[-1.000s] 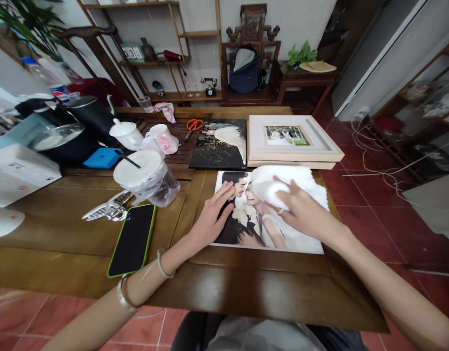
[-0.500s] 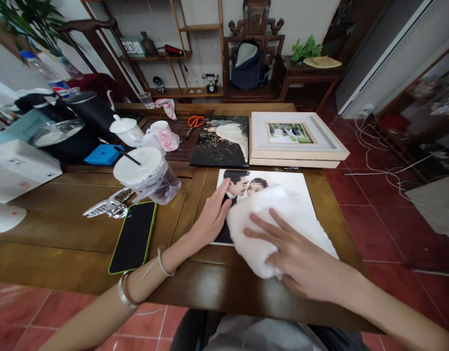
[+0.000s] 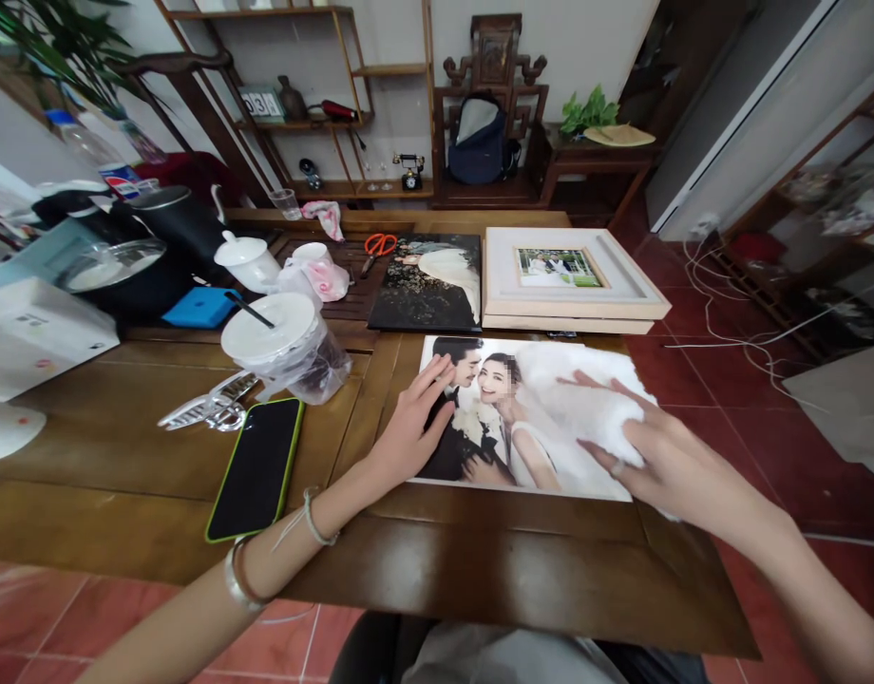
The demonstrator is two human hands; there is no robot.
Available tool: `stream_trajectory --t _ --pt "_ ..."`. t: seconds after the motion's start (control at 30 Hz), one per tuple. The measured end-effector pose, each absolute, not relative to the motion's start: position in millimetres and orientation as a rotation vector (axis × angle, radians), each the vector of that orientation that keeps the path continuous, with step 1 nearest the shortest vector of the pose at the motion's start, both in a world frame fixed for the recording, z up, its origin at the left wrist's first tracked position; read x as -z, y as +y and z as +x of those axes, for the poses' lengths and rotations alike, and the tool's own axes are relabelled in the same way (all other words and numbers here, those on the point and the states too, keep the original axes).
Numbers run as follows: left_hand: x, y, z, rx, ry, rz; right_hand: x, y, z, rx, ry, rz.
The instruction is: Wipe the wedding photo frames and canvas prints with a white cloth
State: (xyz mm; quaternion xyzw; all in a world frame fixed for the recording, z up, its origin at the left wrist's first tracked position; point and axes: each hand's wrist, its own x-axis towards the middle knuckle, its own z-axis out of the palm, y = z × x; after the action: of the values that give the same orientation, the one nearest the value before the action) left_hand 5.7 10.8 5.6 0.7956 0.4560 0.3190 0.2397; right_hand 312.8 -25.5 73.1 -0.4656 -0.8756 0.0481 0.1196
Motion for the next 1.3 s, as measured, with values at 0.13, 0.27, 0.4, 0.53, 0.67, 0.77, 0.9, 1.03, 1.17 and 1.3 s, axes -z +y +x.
stream_trajectory --t 0.13,0.27,0.4,0.53,0.67,0.77,0.9,1.03,1.17,1.3 --pt "-7 10 6 -0.817 1.255 2.176 -67 11 287 0.147 -2.676 -1.285" --pt "-6 11 6 -0.768 1.269 2.18 -57 30 270 0.091 -2.724 -1.231" --pt "-5 12 5 -0.776 1.273 2.183 -53 22 269 -0.008 -2.738 -1.194" --pt "-4 12 5 -0.795 1.258 2.185 -55 -18 263 -0.162 -2.716 -1.119" --pt "-3 12 6 -0.829 1.269 2.163 -55 -72 248 -0.378 -2.669 -1.011" --pt "-3 12 6 -0.823 1.284 2.154 -55 -94 243 -0.46 -2.63 -0.942" --pt "-2 13 5 -0.825 1.259 2.18 -57 -79 250 -0.512 -2.661 -1.002" --pt "-2 14 5 -0.844 1.245 2.195 -61 -41 261 -0.362 -2.684 -1.109" --pt "-6 12 7 -0.824 1.268 2.188 -62 -8 267 -0.215 -2.701 -1.176" --pt "-7 12 7 -0.827 1.265 2.185 -60 17 265 -0.128 -2.713 -1.178"
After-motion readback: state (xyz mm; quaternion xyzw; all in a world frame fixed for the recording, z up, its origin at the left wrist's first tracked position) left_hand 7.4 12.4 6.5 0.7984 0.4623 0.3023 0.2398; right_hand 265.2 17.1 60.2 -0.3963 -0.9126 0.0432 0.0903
